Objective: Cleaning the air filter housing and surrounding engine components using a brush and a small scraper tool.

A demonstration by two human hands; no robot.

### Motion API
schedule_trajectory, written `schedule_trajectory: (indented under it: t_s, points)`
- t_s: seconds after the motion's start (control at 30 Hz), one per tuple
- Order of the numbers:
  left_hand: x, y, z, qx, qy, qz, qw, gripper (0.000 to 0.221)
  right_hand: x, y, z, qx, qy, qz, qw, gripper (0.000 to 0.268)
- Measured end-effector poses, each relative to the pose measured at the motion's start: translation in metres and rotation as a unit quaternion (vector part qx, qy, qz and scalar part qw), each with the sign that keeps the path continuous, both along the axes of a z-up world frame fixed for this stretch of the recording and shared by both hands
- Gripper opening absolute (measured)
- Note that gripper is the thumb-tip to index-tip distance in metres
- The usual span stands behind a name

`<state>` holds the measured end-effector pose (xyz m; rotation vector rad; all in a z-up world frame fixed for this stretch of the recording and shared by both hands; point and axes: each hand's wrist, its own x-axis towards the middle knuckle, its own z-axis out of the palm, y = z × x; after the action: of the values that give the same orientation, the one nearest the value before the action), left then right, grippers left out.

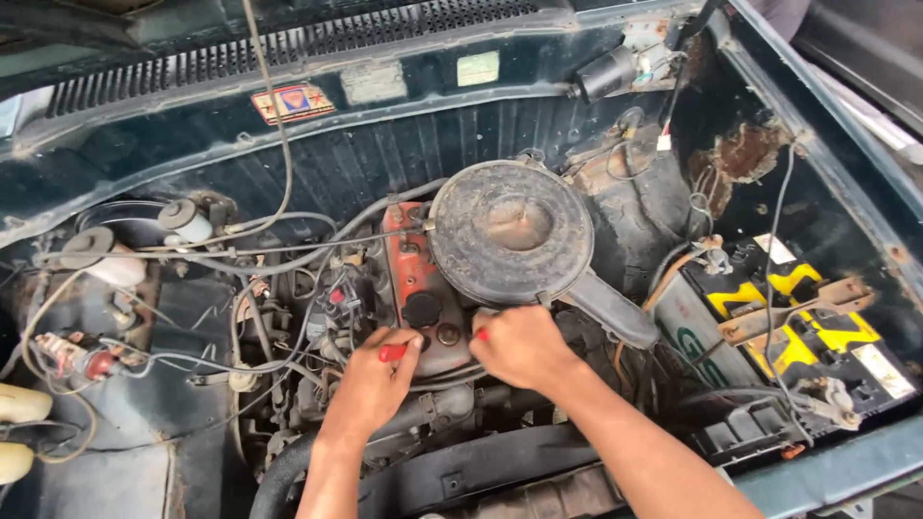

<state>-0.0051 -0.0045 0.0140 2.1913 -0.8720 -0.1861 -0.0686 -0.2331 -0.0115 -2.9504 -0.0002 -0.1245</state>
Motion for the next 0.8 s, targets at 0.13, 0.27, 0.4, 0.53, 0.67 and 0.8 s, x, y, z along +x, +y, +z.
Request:
schedule_trajectory:
  t_s: [0.13, 0.27, 0.4, 0.53, 0.67, 0.8]
  points:
    - [-0.006, -0.003, 0.009, 0.026, 0.072, 0.029, 0.997, 0.035, -0.005, 0.009, 0.005, 0.161, -0.071, 0.042, 0.983, 0.037]
    - [-0.002, -0.002, 0.005, 0.015, 0.061, 0.036, 0.997, 0.036, 0.000, 0.014, -0.002, 0.134, -0.016, 0.090, 0.987, 0.032]
    - [0.004, 0.002, -0.009, -0.038, -0.017, 0.035, 0.998, 0.035, -0.001, 0.004, 0.008, 0.107, -0.041, 0.023, 0.993, 0.032]
    - [0.002, 0.000, -0.005, -0.077, -0.014, 0.065, 0.995, 0.027, -0.014, 0.015, 0.029, 0.205, -0.071, 0.025, 0.976, 0.027]
    - [0.002, -0.004, -0.011, -0.117, -0.054, 0.025, 0.991, 0.020, 0.000, 0.003, 0.000, 0.096, 0.035, 0.020, 0.995, 0.025]
    - [-0.001, -0.003, -0.008, -0.151, -0.029, 0.001, 0.988, 0.023, -0.005, -0.006, 0.018, 0.100, -0.035, -0.042, 0.994, 0.026]
